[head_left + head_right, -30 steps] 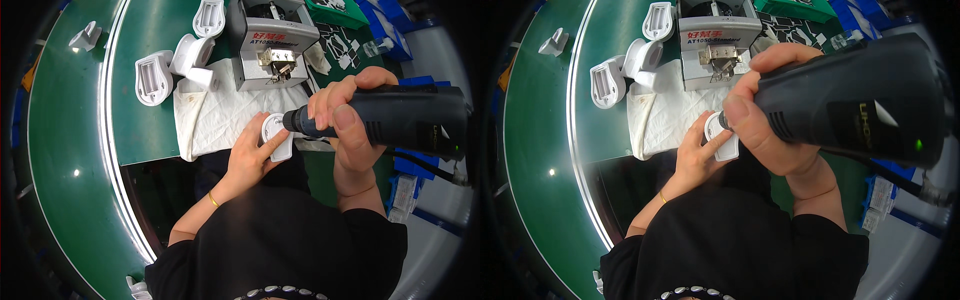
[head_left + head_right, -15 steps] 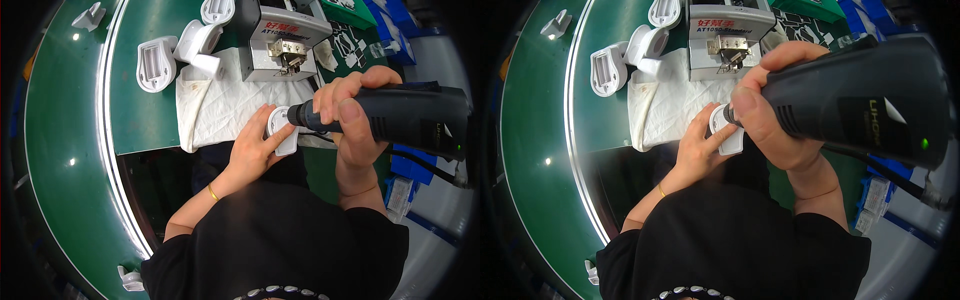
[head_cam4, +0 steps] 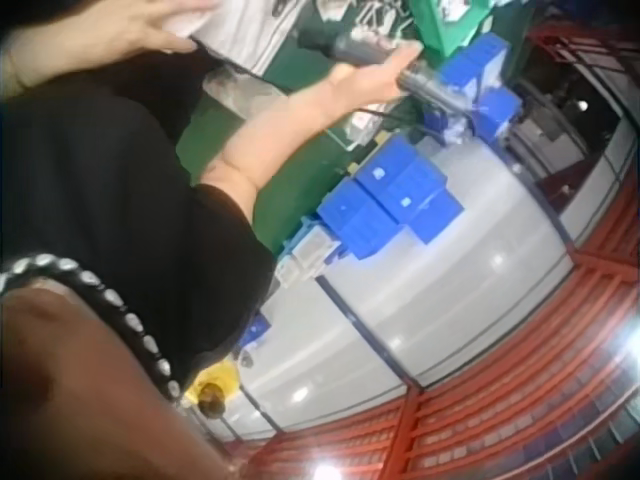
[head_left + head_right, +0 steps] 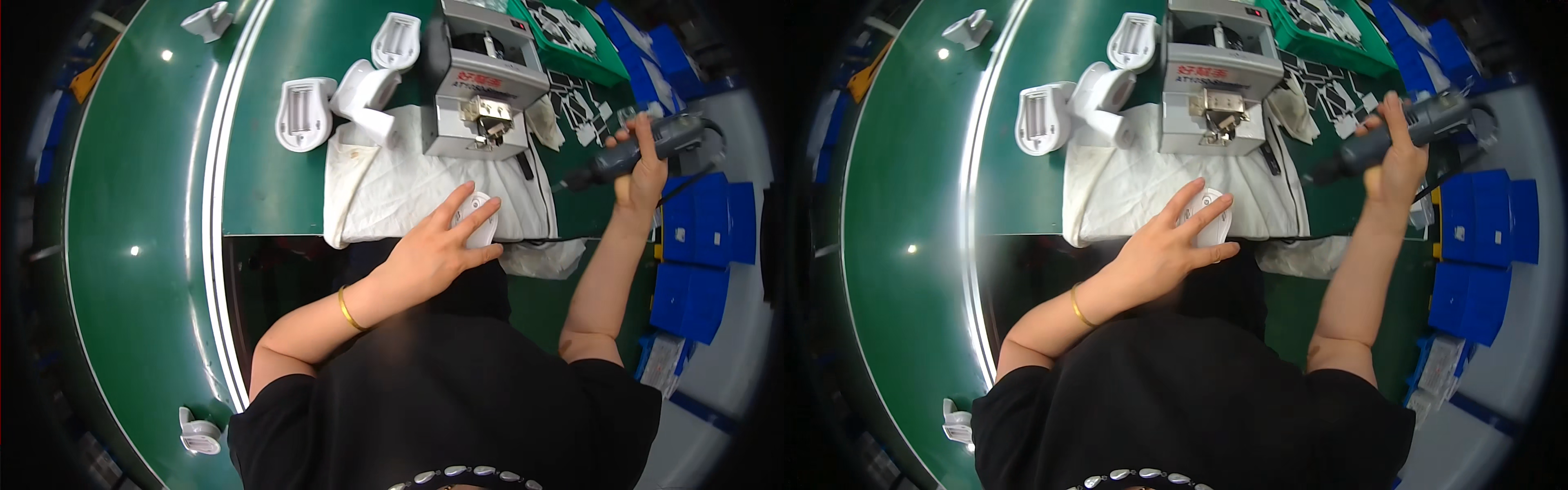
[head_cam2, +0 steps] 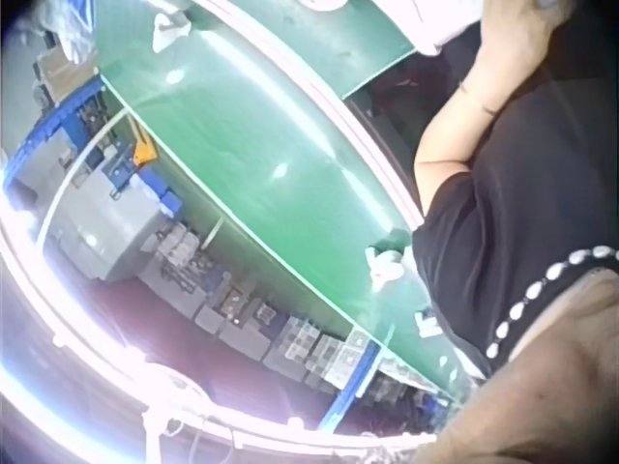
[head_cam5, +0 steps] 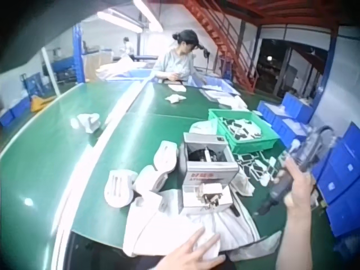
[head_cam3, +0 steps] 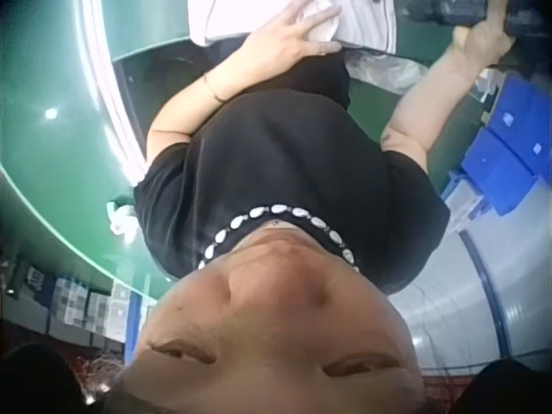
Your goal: The worker is assembling white plastic housings for electronic devices, involving picking up parts, using an automatic screw feeder, and fastening with an electric screwdriver.
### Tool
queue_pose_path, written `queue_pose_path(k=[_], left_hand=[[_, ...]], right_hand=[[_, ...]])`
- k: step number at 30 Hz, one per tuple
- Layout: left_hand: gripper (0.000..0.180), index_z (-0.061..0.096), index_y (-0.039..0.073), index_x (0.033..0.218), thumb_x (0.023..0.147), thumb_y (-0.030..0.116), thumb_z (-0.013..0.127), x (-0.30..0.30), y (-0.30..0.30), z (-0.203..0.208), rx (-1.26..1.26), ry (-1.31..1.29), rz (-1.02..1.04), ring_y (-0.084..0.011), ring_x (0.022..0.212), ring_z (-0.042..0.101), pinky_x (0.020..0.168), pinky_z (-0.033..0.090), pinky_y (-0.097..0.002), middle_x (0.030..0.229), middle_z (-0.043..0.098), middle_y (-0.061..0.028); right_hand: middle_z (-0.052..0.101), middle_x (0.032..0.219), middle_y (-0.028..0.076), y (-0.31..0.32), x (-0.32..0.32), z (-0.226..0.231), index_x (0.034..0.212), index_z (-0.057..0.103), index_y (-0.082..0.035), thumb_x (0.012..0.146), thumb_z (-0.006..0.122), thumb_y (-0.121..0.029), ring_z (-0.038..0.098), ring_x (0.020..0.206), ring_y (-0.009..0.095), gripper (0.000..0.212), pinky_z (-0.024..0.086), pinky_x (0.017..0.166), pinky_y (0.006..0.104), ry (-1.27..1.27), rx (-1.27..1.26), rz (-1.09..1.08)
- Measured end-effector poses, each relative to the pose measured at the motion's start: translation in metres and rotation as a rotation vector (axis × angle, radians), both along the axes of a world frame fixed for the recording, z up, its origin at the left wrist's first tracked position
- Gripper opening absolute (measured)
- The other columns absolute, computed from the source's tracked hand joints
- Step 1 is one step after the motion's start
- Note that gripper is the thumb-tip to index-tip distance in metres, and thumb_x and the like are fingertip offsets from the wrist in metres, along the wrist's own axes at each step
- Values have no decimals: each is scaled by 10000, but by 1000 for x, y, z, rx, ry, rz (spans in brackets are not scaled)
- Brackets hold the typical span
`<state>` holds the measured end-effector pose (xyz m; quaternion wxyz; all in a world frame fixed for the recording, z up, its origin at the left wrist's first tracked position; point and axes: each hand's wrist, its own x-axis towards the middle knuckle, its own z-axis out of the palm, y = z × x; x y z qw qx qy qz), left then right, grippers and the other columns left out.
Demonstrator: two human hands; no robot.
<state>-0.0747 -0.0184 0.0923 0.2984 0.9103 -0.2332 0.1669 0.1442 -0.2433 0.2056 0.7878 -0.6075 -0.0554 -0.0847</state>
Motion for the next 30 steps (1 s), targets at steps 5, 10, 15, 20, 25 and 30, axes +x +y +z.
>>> queue_pose_path(k=[5, 10, 15, 20, 25, 30], left_hand=[[352, 672, 223, 1099, 815, 39, 576, -10, 35, 31, 54, 150, 45, -415, 1377, 379, 937, 543, -424, 1512, 397, -111], [552, 588, 63, 1117, 599, -23, 757, -25, 95, 47, -239, -25, 325, -309, 1093, 624, 883, 533, -418, 1330, 588, -128], [446, 545, -21, 1148, 841, 202, 781, -12, 265, 26, -457, -261, 1306, -163, 834, 607, 763, 503, -287, 1000, 636, -96], [575, 570, -20, 1126, 801, 396, 799, -28, 433, -83, -220, -334, 1558, -304, 907, 656, 863, 505, -391, 1003, 668, -179], [581, 643, -4, 1114, 773, 437, 806, -35, 430, -69, -140, 25, 1574, -379, 1039, 664, 917, 505, -441, 1102, 692, -226], [526, 631, 104, 1301, 787, 64, 735, -27, 346, 2, -221, 193, 1041, -295, 1193, 623, 1024, 472, -394, 1290, 658, -98]], right_hand=[[595, 818, 75, -125, 100, -102, 946, 608, -21, 745, 731, 74, 607, 706, 206, 253, 541, 594, 355, 257, -255, -191], [651, 926, 111, -147, 126, -146, 986, 627, 32, 718, 735, 10, 635, 744, 240, 290, 534, 672, 382, 415, -374, -403], [673, 966, 113, -152, 140, -151, 987, 660, 50, 743, 754, -78, 653, 810, 239, 291, 510, 748, 342, 278, -563, -385], [703, 1039, 154, -147, 149, -142, 1116, 662, 69, 819, 785, -291, 665, 885, 238, 483, 500, 814, 369, 270, -800, -312], [591, 1274, 303, -137, 138, -132, 1254, 580, 90, 881, 667, -478, 542, 1219, 436, 685, 430, 1035, 430, 25, -1494, -502], [734, 964, 140, -56, 124, -109, 1063, 714, -29, 895, 684, -213, 712, 860, 225, 250, 540, 770, 328, -239, -1208, -221]])
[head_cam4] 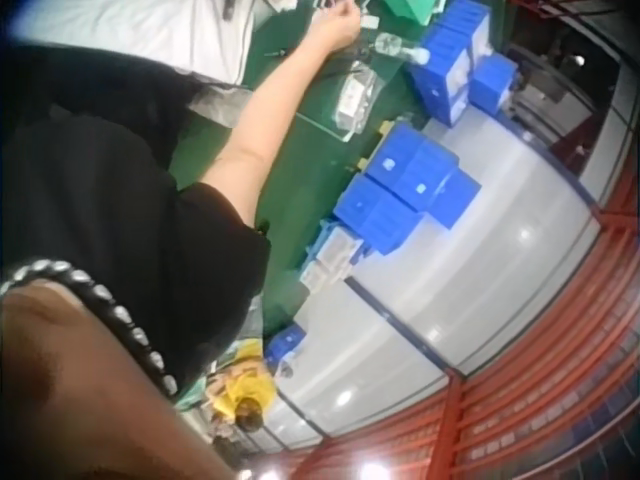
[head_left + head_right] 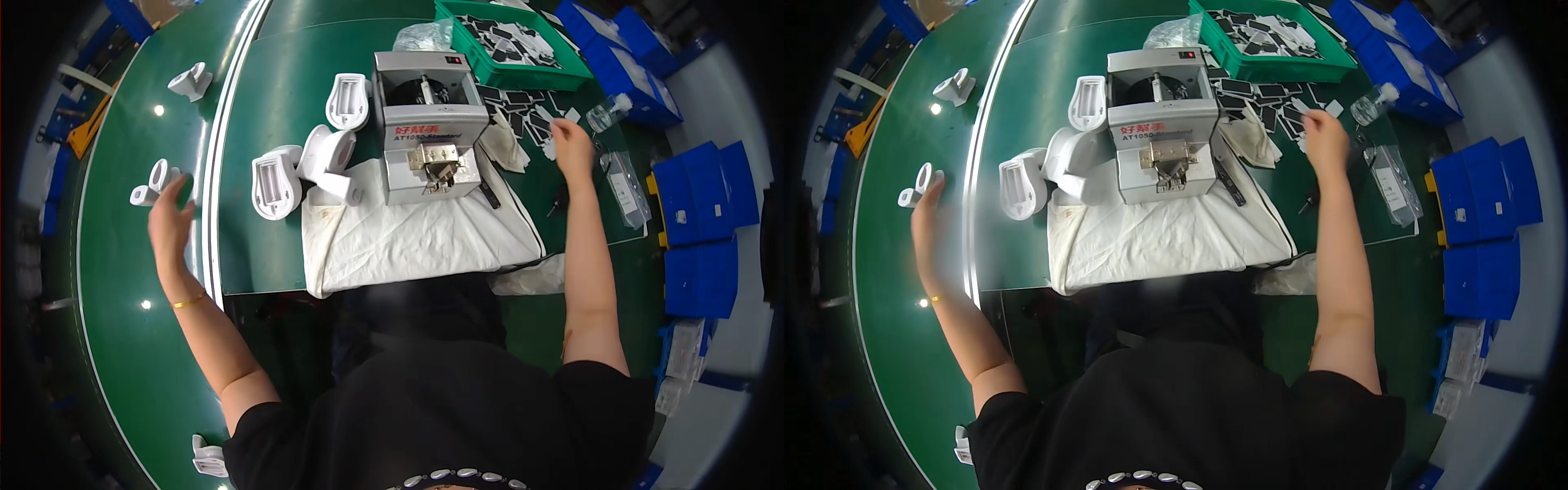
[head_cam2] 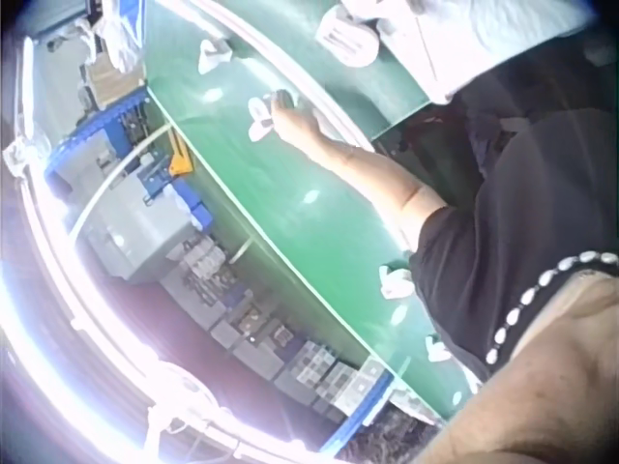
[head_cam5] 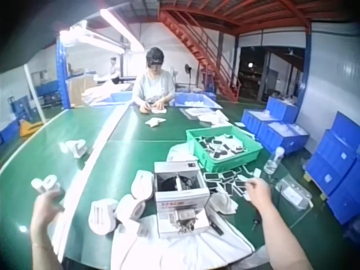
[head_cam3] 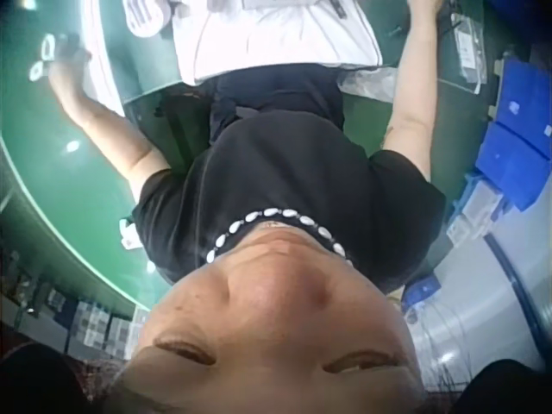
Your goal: The worker is assembling white plastic housings for electronic devices, involving picking up parts, using an automatic screw feeder, and fastening with an electric screwdriver.
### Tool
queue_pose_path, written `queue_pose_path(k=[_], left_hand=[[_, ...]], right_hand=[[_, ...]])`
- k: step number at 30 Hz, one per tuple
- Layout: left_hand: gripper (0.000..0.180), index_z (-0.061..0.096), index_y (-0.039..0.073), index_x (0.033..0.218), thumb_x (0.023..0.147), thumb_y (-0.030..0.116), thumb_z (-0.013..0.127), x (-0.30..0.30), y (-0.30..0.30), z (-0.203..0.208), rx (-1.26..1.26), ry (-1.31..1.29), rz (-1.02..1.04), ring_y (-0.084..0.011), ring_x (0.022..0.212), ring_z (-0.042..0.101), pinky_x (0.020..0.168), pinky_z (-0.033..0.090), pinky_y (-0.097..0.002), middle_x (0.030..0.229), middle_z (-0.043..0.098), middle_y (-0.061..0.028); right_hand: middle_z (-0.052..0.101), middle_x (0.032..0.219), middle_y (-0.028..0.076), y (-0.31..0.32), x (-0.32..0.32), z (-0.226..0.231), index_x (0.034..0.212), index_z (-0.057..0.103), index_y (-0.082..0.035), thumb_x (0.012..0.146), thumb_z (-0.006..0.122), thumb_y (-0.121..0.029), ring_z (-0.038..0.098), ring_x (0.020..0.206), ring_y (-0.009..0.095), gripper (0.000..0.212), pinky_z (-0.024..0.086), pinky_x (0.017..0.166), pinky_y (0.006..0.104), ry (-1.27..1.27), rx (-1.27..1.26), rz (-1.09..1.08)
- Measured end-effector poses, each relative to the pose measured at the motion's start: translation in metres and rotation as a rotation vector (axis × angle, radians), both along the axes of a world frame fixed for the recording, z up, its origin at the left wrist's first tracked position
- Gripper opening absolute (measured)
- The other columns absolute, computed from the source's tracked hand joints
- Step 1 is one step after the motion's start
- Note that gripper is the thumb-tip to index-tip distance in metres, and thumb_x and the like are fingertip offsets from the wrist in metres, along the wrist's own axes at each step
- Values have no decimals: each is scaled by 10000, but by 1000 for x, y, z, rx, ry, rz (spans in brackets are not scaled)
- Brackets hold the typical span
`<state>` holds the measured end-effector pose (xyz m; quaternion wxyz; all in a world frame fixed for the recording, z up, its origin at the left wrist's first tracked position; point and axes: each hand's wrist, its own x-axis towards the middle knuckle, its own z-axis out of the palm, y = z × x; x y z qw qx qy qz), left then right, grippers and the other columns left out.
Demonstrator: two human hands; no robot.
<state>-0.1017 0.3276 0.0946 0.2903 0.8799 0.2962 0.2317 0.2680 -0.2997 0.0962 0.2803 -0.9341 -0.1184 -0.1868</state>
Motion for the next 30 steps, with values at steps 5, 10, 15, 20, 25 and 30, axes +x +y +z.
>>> queue_pose_path(k=[5, 10, 15, 20, 25, 30], left_hand=[[862, 420, 224, 1509, 745, -106, 644, 78, -89, 39, -507, 264, -747, -198, 1433, 356, 1165, 310, -406, 1572, 364, -18], [766, 548, 186, 1396, 697, -54, 752, 78, -104, 48, -422, 352, -866, -226, 1457, 321, 1170, 297, -401, 1543, 393, -84], [876, 495, 217, 1427, 646, -36, 800, 58, -136, 58, -167, 260, -786, -299, 1461, 309, 1169, 308, -404, 1546, 392, -129], [924, 489, 249, 1458, 642, -71, 782, 52, -130, 57, -273, 208, -931, -308, 1378, 413, 1124, 373, -378, 1458, 478, -116], [776, 629, 221, 1323, 615, -30, 826, 31, -149, 58, -180, 322, -839, -289, 1178, 533, 1076, 412, -368, 1264, 558, -86], [593, 639, 68, 1145, 599, 55, 871, 13, -167, 40, -50, 17, -770, -297, 1037, 593, 968, 478, -354, 1208, 605, -113]], right_hand=[[737, 919, 150, 70, 9, 0, 956, 752, -66, 788, 768, -379, 711, 882, 321, 356, 546, 807, 407, 197, -165, -81], [717, 961, 216, 80, 27, 0, 902, 756, -57, 744, 768, -342, 688, 923, 406, 326, 545, 822, 479, 224, -515, -117], [668, 1197, 208, 83, 1, 26, 1214, 653, -111, 815, 586, -181, 642, 1094, 406, 411, 518, 909, 505, 293, -639, -207], [688, 1152, 174, 63, -18, 27, 1320, 618, -272, 852, 573, -151, 670, 1019, 363, 485, 529, 858, 452, 166, -334, -176], [607, 853, -9, 50, -87, 66, 1227, 665, -88, 923, 662, -59, 569, 780, 68, 306, 463, 690, 220, 72, 393, 232], [597, 893, -32, 82, -176, 81, 1218, 636, 2, 923, 679, -40, 527, 775, 37, 301, 430, 695, 180, 124, 702, 405]])
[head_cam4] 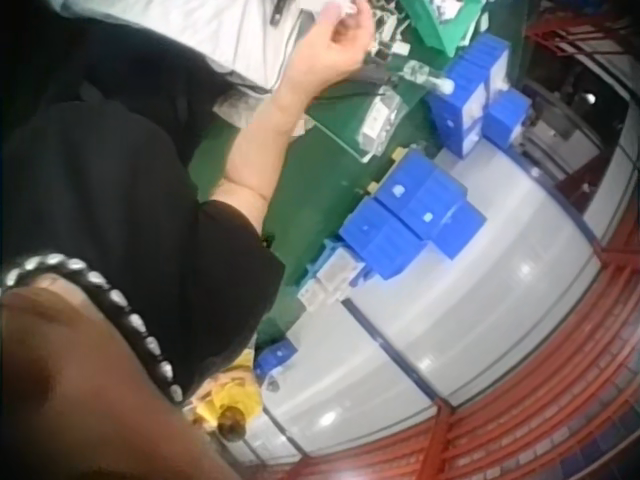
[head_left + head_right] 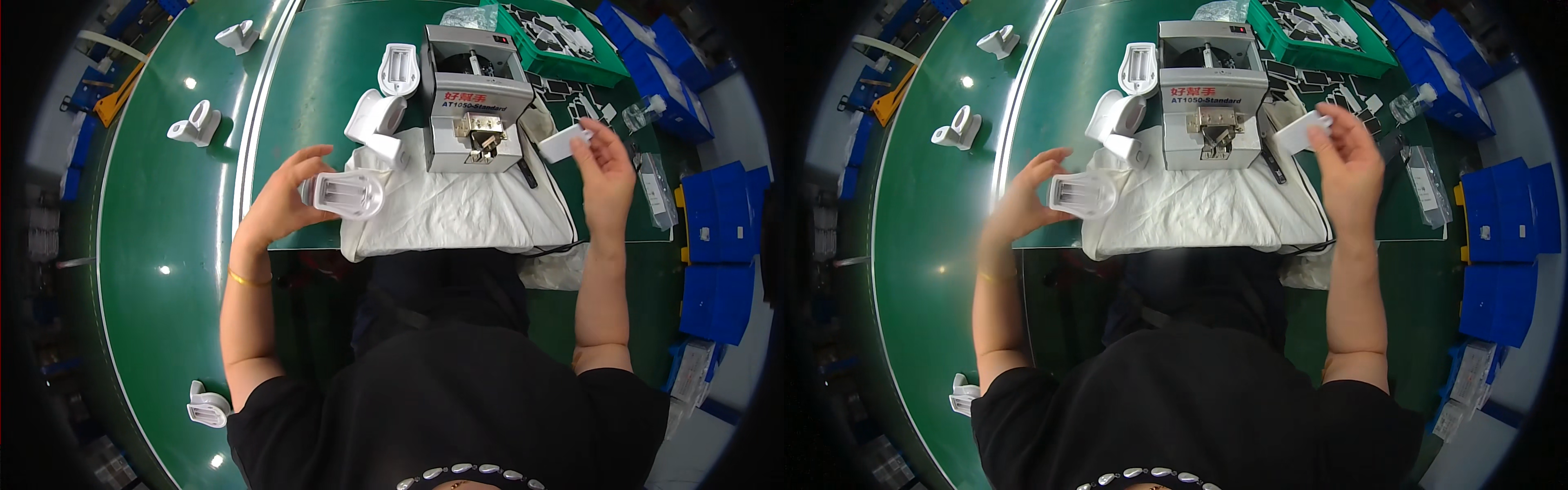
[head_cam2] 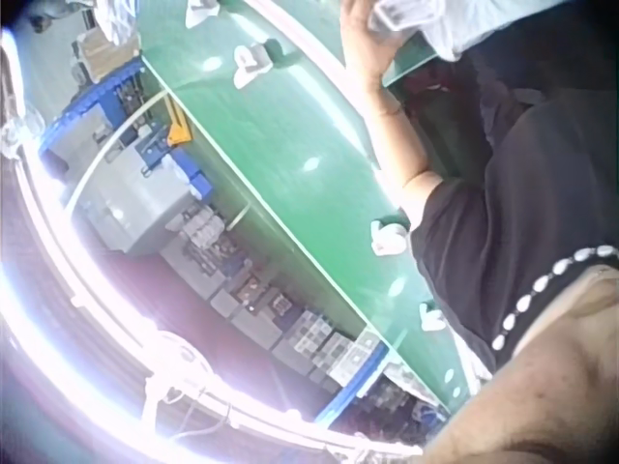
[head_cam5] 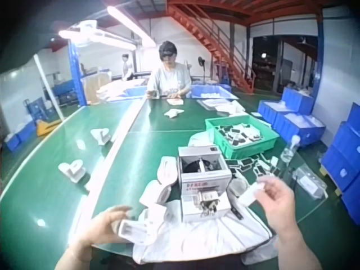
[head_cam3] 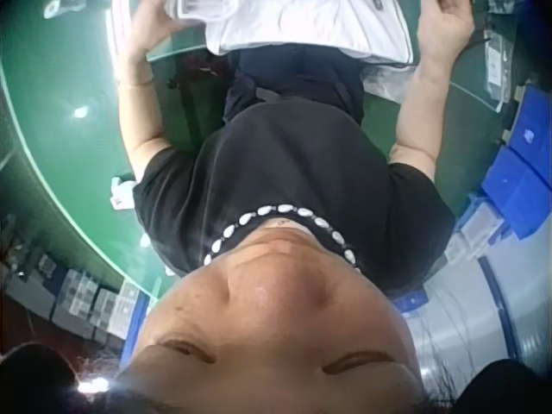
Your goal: The worker is assembling white plastic housings for electronic devices, involving picking up parts, using an automatic screw feeder, and fastening with an electric screwdriver.
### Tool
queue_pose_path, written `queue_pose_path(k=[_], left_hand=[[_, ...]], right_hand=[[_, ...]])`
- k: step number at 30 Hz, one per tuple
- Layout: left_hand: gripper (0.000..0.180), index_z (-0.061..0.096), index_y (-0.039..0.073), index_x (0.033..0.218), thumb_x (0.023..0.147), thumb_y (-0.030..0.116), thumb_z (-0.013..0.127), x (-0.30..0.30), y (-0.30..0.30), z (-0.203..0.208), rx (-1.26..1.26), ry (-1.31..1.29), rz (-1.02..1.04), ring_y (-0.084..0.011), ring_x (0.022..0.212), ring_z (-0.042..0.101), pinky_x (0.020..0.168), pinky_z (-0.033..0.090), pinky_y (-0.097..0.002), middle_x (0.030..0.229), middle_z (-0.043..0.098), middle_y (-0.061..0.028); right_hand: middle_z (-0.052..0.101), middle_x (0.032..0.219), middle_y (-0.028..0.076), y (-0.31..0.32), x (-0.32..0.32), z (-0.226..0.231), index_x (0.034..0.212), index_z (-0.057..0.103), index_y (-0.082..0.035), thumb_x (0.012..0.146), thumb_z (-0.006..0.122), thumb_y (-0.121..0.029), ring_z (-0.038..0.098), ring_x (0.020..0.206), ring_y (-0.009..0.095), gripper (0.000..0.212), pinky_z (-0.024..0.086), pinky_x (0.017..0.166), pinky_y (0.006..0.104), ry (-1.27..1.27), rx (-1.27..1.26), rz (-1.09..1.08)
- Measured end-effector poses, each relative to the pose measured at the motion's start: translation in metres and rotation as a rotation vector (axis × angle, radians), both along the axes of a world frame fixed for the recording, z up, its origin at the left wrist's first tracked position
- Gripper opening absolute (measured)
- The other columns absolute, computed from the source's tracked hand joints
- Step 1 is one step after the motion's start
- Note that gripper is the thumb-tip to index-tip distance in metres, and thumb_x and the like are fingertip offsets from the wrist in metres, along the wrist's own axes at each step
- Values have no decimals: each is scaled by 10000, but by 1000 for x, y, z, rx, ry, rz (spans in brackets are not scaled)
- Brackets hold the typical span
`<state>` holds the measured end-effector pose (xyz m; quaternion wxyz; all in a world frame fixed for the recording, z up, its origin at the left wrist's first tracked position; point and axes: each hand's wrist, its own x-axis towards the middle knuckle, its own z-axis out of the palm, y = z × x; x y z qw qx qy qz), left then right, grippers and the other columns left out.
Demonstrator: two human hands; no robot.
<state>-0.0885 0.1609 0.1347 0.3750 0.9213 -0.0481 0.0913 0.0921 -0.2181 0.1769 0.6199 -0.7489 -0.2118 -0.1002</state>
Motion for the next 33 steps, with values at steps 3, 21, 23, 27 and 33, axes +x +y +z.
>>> queue_pose_path(k=[3, 21, 23, 27, 33], left_hand=[[557, 616, 5, 1097, 607, 77, 872, -12, -42, 29, -188, 1, 197, -290, 1002, 642, 916, 491, -320, 1162, 648, -131], [869, 358, -2, 1342, 671, 84, 903, 16, -187, -36, -256, -590, 178, -290, 1179, 576, 973, 491, -385, 1372, 479, -206], [868, 346, 4, 1345, 686, 117, 899, 18, -188, -36, -278, -597, 141, -300, 1209, 553, 998, 473, -400, 1391, 464, -220], [638, 357, 35, 1257, 812, 139, 802, 14, -192, -23, -636, -519, -58, -330, 1326, 470, 1066, 399, -407, 1483, 371, -290], [685, 198, 32, 1468, 926, 30, 616, 13, -187, -15, -855, -180, -93, -302, 1361, 419, 1115, 342, -418, 1528, 299, -257]], right_hand=[[634, 902, 12, 15, -46, -1, 1237, 621, 13, 934, 648, -14, 568, 761, 60, 305, 460, 678, 199, 173, 139, 206], [664, 1102, 103, 35, -100, 8, 1257, 620, 18, 913, 688, -16, 630, 893, 101, 352, 513, 737, 224, -292, -292, 384], [581, 1267, 135, 35, -94, 3, 1393, 508, 20, 908, 691, -33, 588, 1089, 152, 521, 487, 921, 278, -234, -327, 353], [505, 1350, 158, 33, -97, -5, 1515, 275, 25, 859, 727, -35, 532, 1214, 202, 798, 428, 1039, 331, 611, 231, 560], [562, 1275, 142, 27, -91, -21, 1454, 368, 61, 827, 735, 3, 549, 1186, 191, 729, 440, 1028, 330, 539, 222, 558]])
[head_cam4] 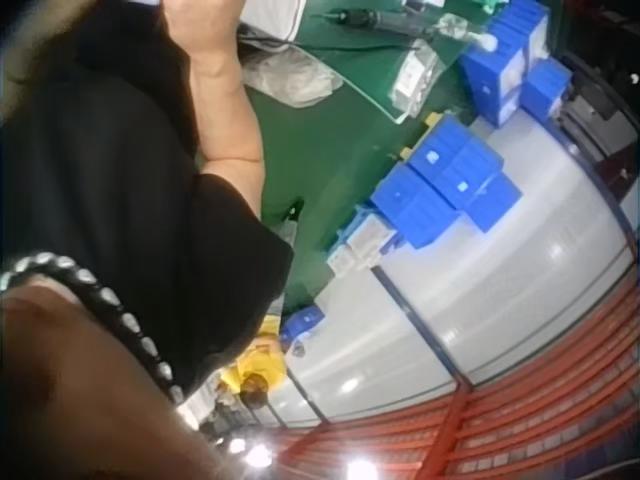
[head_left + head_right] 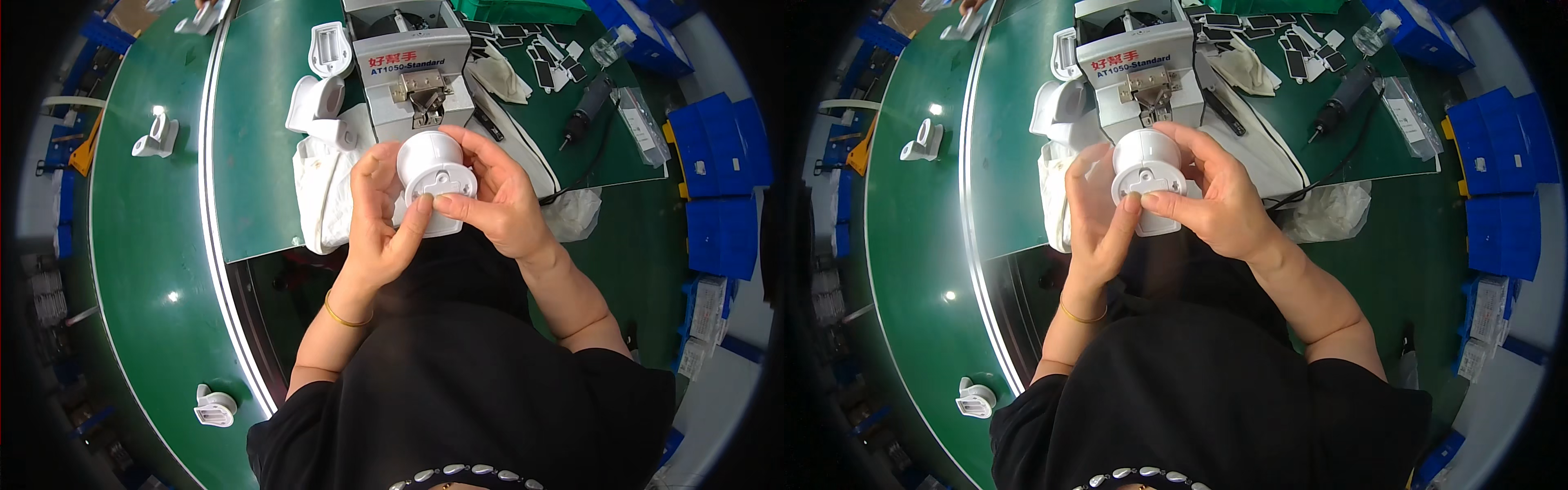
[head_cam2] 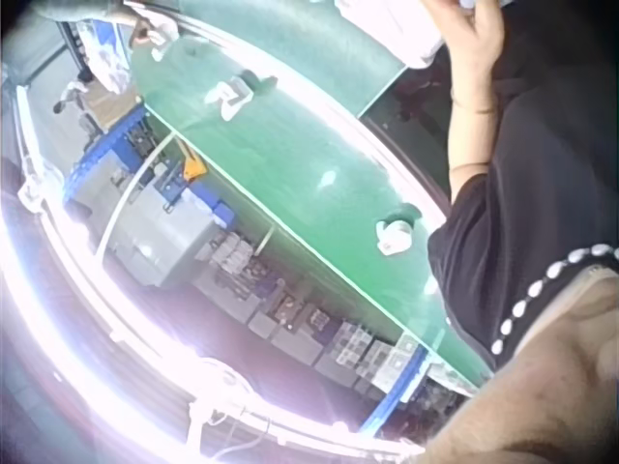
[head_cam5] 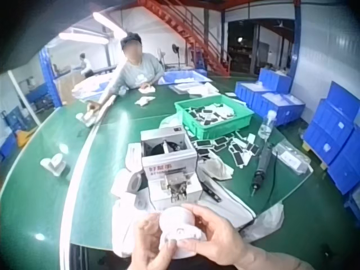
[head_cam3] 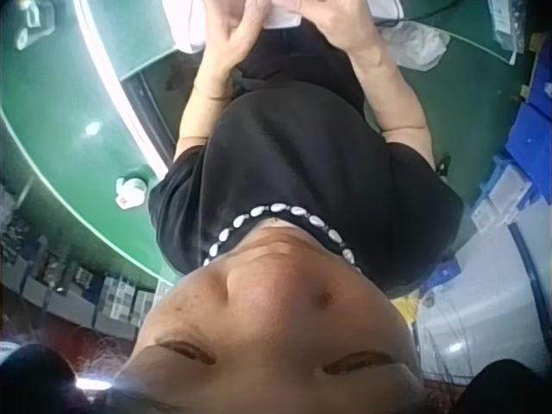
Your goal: The worker is assembling white plastic housings for electronic devices, involving picking up parts, using an automatic screw feeder, and fastening with an electric screwdriver.
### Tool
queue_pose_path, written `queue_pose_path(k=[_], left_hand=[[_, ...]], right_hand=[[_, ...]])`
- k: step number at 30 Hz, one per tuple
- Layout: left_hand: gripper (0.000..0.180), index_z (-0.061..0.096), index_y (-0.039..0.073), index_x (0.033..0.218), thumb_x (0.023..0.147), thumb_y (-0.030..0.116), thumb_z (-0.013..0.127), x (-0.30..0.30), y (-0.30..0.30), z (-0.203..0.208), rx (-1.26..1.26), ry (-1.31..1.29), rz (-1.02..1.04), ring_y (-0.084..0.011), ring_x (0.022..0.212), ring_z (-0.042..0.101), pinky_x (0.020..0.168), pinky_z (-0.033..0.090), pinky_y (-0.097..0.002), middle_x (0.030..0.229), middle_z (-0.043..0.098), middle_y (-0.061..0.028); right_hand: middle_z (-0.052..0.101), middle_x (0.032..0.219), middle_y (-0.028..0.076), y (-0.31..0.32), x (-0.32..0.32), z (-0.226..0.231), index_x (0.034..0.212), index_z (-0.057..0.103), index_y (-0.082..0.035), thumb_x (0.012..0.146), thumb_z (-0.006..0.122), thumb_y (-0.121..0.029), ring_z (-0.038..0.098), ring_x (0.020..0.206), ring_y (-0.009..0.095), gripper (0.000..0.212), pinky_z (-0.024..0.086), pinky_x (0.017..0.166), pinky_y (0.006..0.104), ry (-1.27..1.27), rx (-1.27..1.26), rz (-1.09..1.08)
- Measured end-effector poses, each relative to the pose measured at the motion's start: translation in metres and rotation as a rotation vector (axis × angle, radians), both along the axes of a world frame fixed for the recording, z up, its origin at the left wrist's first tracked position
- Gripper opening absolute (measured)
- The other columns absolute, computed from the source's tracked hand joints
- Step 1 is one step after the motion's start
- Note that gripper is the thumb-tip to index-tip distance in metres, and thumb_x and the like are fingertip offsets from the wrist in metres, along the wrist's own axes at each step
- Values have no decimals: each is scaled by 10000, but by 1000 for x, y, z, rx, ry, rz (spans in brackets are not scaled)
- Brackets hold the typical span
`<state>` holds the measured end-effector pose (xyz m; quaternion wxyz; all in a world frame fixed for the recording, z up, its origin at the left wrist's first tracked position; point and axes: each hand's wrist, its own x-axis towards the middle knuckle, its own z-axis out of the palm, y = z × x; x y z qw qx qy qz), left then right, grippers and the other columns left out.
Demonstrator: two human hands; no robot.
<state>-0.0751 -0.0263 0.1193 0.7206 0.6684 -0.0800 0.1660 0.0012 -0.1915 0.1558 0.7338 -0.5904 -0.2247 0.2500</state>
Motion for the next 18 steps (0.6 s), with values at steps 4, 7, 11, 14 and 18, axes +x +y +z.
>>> queue_pose_path(k=[4, 7, 11, 14, 18], left_hand=[[736, 165, 23, 1510, 929, 29, 618, 4, -3, -9, 203, -15, 49, -301, 1371, 411, 1108, 358, -424, 1552, 274, -244], [897, 98, 31, 1555, 889, 66, 698, 9, -10, -3, -140, 31, -64, -321, 1389, 390, 1100, 374, -433, 1583, 226, -244], [981, 320, 47, 1497, 684, 100, 867, 7, -12, 4, 468, -57, -98, -335, 1375, 439, 1085, 408, -424, 1498, 413, -189], [896, 409, 44, 1439, 666, 83, 861, 3, -17, -11, 314, 58, -6, -314, 1331, 486, 1085, 409, -404, 1424, 495, -171], [1030, 325, 54, 1492, 639, 101, 901, 0, -12, -16, 271, 103, 102, -309, 1316, 493, 1100, 389, -408, 1415, 483, -185]], right_hand=[[583, 1243, 131, -5, 12, 0, 1417, 426, 55, 810, 759, -2, 573, 1151, 184, 695, 460, 1005, 325, 26, -31, 40], [591, 1246, 127, -18, 20, -5, 1417, 436, 49, 799, 781, -18, 587, 1132, 182, 710, 471, 994, 324, 75, -121, 54], [602, 1267, 100, -35, 40, -10, 1388, 480, 41, 825, 781, -60, 605, 1095, 150, 647, 487, 978, 316, 69, -317, 117], [663, 1070, 74, -76, 116, -21, 1302, 567, 9, 855, 774, -164, 637, 976, 141, 522, 520, 885, 282, -321, -526, -445], [665, 985, 103, -154, 215, -49, 1204, 617, 13, 767, 828, -301, 659, 906, 188, 578, 528, 762, 296, -485, -1012, -898]])
